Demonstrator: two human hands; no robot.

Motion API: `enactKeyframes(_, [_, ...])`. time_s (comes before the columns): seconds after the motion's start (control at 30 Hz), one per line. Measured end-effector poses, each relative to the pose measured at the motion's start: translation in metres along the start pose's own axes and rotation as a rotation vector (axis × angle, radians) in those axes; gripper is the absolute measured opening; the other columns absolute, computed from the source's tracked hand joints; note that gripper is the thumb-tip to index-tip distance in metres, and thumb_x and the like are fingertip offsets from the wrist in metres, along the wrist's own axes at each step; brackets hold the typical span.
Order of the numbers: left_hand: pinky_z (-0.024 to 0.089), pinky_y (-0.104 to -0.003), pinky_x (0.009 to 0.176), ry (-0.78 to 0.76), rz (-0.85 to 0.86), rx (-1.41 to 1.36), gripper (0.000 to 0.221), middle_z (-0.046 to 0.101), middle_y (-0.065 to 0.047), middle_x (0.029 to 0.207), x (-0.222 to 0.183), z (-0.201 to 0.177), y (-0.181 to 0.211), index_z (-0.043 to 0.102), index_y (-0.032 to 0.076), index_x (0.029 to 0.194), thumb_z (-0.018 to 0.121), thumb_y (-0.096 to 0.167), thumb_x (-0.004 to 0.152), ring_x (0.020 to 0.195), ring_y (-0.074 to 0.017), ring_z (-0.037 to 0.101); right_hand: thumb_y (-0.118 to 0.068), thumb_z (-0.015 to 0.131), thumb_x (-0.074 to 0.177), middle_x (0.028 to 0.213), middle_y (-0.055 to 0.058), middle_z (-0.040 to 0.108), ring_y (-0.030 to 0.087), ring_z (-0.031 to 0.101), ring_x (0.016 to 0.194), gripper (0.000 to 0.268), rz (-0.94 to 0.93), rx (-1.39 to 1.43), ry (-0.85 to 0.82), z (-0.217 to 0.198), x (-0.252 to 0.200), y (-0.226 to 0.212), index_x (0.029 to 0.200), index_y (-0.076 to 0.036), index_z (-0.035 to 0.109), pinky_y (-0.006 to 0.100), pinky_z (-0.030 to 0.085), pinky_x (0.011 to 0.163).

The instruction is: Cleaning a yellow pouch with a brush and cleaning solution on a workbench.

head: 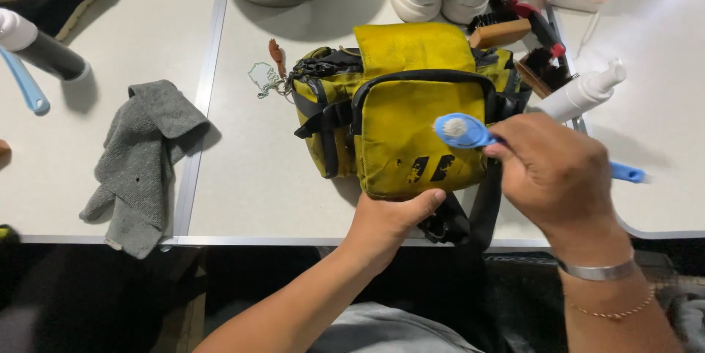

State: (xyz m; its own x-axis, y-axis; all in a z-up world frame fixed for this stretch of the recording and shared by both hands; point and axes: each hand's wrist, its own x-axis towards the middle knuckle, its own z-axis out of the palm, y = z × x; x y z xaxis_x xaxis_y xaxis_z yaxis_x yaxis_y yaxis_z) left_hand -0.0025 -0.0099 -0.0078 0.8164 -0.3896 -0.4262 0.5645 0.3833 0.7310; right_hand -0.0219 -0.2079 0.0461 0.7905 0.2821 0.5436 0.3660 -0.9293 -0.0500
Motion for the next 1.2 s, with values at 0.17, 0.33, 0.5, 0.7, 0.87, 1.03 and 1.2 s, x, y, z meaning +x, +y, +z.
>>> enactKeyframes(0.17, [0.053,-0.036,0.104,-0.079,0.227,-0.031,0.061,0.068,-0.011,0.128,0.012,-0.005,-0.021,0.059,0.005,0.133,0.080,0.010,0.075,0.118,-0.0222,0.064,0.014,0.071,0.086,0.087,0.012,0.072,0.028,0.064,0.073,0.015,-0.168,0.103,0.037,0.009,0.028,-0.046,0.095,0.001,0.074,0.038,0.052,0.062])
enactKeyframes(0.33, [0.056,-0.041,0.106,-0.112,0.173,-0.087,0.064,0.067,-0.015,0.133,0.005,-0.004,-0.006,0.055,0.003,0.137,0.077,0.011,0.078,0.124,-0.0282,0.064,0.019,0.060,0.087,0.086,0.010,0.076,0.026,0.061,0.074,0.027,-0.177,0.052,0.023,0.000,0.008,-0.004,0.088,-0.003,0.076,0.036,0.049,0.064])
enactKeyframes(0.5, [0.056,-0.040,0.108,-0.054,0.033,0.005,0.070,0.066,-0.015,0.138,0.002,-0.003,-0.002,0.054,0.004,0.139,0.077,0.017,0.074,0.130,-0.0287,0.064,0.013,0.073,0.097,0.088,0.014,0.078,0.031,0.065,0.074,0.014,-0.106,-0.048,0.086,0.000,-0.014,0.016,0.092,0.003,0.081,0.040,0.049,0.066])
enactKeyframes(0.7, [0.050,-0.035,0.105,-0.163,0.241,-0.108,0.049,0.066,-0.012,0.125,0.016,-0.014,-0.026,0.058,0.003,0.133,0.071,-0.002,0.086,0.115,-0.0223,0.062,0.007,0.065,0.096,0.083,0.009,0.067,0.027,0.053,0.069,0.009,-0.264,0.097,0.090,0.013,0.030,-0.050,0.090,0.002,0.069,0.036,0.043,0.054])
enactKeyframes(0.87, [0.054,-0.042,0.108,-0.086,0.056,-0.131,0.070,0.063,-0.018,0.138,0.002,-0.004,-0.004,0.051,0.001,0.142,0.077,0.009,0.077,0.128,-0.0305,0.062,0.020,0.064,0.086,0.086,0.011,0.075,0.028,0.061,0.073,0.025,-0.146,0.070,0.107,0.003,-0.011,0.011,0.090,0.000,0.078,0.038,0.048,0.059])
enactKeyframes(1.03, [0.056,-0.039,0.108,0.028,-0.055,-0.036,0.070,0.064,-0.016,0.138,0.006,0.001,-0.006,0.052,0.004,0.141,0.075,0.010,0.075,0.128,-0.0289,0.063,0.021,0.067,0.089,0.089,0.014,0.078,0.031,0.065,0.073,0.025,-0.068,0.014,0.158,0.016,-0.025,0.014,0.087,-0.001,0.079,0.039,0.049,0.061])
enactKeyframes(1.2, [0.058,-0.051,0.095,-0.066,0.232,0.012,0.055,0.070,-0.017,0.127,0.019,-0.009,-0.027,0.063,-0.001,0.136,0.079,0.002,0.083,0.118,-0.0293,0.066,0.005,0.071,0.089,0.073,0.000,0.069,0.026,0.065,0.068,0.021,-0.083,0.147,0.325,0.028,0.004,-0.026,0.078,-0.012,0.078,0.032,0.053,0.060])
